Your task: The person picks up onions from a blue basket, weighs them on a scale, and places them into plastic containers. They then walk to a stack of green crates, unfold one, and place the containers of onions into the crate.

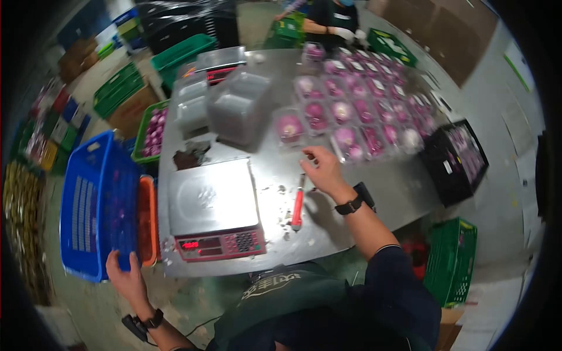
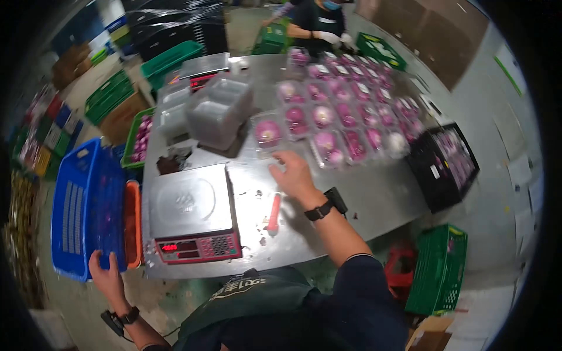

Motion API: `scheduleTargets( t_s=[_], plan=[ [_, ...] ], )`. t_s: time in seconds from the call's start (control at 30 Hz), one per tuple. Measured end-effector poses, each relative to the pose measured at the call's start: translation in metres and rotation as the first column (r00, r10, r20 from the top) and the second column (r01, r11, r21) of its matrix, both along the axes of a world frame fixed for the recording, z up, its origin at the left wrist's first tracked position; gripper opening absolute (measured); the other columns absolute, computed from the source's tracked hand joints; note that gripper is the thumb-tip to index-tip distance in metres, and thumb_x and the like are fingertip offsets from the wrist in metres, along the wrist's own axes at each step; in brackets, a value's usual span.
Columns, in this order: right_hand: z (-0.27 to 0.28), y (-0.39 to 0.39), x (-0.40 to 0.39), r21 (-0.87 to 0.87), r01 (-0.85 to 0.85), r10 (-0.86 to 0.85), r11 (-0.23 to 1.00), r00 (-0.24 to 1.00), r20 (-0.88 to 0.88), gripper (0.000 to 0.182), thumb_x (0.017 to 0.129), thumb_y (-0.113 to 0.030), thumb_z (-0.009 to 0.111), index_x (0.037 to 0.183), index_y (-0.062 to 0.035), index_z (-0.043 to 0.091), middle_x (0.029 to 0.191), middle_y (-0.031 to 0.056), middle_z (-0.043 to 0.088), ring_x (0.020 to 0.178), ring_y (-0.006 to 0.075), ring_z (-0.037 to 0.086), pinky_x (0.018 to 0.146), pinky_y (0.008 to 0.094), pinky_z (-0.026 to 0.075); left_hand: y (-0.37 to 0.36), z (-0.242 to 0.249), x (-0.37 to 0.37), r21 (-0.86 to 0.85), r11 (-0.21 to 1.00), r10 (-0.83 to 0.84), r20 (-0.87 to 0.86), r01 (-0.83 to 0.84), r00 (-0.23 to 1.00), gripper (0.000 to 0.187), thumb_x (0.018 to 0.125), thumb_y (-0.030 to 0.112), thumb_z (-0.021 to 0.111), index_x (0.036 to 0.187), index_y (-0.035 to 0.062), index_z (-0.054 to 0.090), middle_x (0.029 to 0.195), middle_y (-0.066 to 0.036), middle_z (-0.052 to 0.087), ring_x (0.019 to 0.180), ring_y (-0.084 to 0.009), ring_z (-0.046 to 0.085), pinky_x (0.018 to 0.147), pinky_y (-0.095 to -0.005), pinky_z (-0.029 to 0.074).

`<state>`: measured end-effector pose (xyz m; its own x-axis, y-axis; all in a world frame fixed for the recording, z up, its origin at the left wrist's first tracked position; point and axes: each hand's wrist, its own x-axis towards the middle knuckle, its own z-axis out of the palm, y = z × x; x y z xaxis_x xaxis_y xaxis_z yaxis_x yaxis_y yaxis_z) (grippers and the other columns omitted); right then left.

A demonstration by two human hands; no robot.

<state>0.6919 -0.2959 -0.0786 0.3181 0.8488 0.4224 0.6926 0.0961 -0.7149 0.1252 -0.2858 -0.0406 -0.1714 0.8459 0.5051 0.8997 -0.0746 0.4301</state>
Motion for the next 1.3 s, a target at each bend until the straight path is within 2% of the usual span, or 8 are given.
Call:
scheduleTargets(
  t_s=[0.3,0.37,0.43,0.6,0.9,1.07,1.17,1.3],
  plan=[
    [0.013,0.163,-0.04,0.132,-0.135,0.09,0.982,0.95,0.299,0.026,0.086,-0.016,0.07,0.108,-0.0019,0.068,0.107,0.0179,0.069,0.107,0.0375,0.063,0.095,0.0455,0.05,0.017,-0.014,-0.076,0.05,0.981,0.192,-0.261,-0.185,0.946,0.053,0.083,0.023,0.082,0.125,-0.0014,0.061,0.132,-0.023,0.06,0.126,-0.0397,0.055,0.109,-0.0455,0.042],
    [-0.003,0.223,-0.052,0.195,-0.177,0.092,0.965,0.921,0.378,0.03,0.089,-0.019,0.069,0.113,-0.0011,0.066,0.112,0.0195,0.067,0.109,0.0388,0.061,0.096,0.0461,0.049,0.012,-0.008,-0.097,0.007,0.991,0.136,-0.083,-0.136,0.987,0.048,0.081,0.023,0.083,0.119,-0.0002,0.064,0.129,-0.022,0.063,0.123,-0.0395,0.058,0.107,-0.0454,0.044],
    [-0.01,0.269,-0.066,0.09,-0.171,0.122,0.981,0.91,0.397,0.035,0.096,-0.023,0.062,0.122,0.0004,0.062,0.114,0.0224,0.066,0.111,0.0413,0.06,0.099,0.0488,0.047,0.007,0.015,-0.101,-0.032,0.98,0.194,-0.086,-0.198,0.977,0.041,0.081,0.022,0.082,0.112,0.0002,0.067,0.122,-0.02,0.066,0.117,-0.0384,0.061,0.103,-0.0444,0.047],
    [-0.02,0.315,-0.079,-0.277,-0.082,0.247,0.957,0.728,0.639,0.042,0.106,-0.033,0.042,0.096,0.0021,0.064,0.091,0.0277,0.07,0.088,0.0474,0.067,0.079,0.0578,0.053,0.01,0.065,-0.153,-0.032,0.955,0.291,-0.104,-0.295,0.951,0.036,0.081,0.022,0.081,0.106,-0.0008,0.068,0.111,-0.017,0.069,0.107,-0.0341,0.066,0.095,-0.0418,0.051],
    [-0.012,0.332,-0.08,-0.341,0.128,0.037,0.931,0.898,0.439,0.046,0.083,-0.044,0.079,0.086,0.0005,0.068,0.082,0.022,0.069,0.08,0.0419,0.067,0.075,0.0483,0.051,0.152,0.112,-0.256,-0.268,0.938,0.16,-0.223,-0.218,0.962,0.044,0.082,0.039,0.078,0.106,0.0025,0.072,0.104,-0.02,0.071,0.098,-0.0363,0.068,0.086,-0.043,0.053],
    [-0.002,0.332,-0.11,-0.214,0.466,-0.241,0.859,0.736,0.633,0.046,0.076,-0.037,0.087,0.08,0.0014,0.062,0.079,0.0175,0.067,0.077,0.0371,0.064,0.072,0.0461,0.049,0.32,0.036,-0.334,-0.541,0.837,-0.193,-0.147,0.085,0.97,0.048,0.08,0.043,0.078,0.103,0.0013,0.073,0.098,-0.02,0.073,0.096,-0.0359,0.07,0.084,-0.0443,0.054],
    [-0.004,0.313,-0.124,-0.058,0.406,-0.275,0.912,0.71,0.648,0.042,0.083,-0.033,0.083,0.077,0.0011,0.06,0.078,0.0156,0.064,0.075,0.0339,0.062,0.071,0.0453,0.048,0.37,-0.033,-0.343,-0.645,0.746,-0.246,-0.031,0.169,0.969,0.049,0.078,0.044,0.078,0.099,0.0007,0.073,0.098,-0.021,0.073,0.096,-0.037,0.07,0.083,-0.0457,0.055],
    [-0.001,0.258,-0.214,-0.025,-0.036,0.044,0.999,0.816,0.576,0.026,0.094,-0.019,0.071,0.077,-0.0023,0.061,0.077,0.0139,0.062,0.068,0.0329,0.057,0.065,0.0433,0.046,0.389,-0.138,-0.335,-0.805,0.575,-0.311,-0.051,0.145,0.949,0.064,0.07,0.046,0.084,0.114,0.0015,0.07,0.11,-0.022,0.072,0.104,-0.0366,0.07,0.09,-0.0451,0.055]
  ],
)
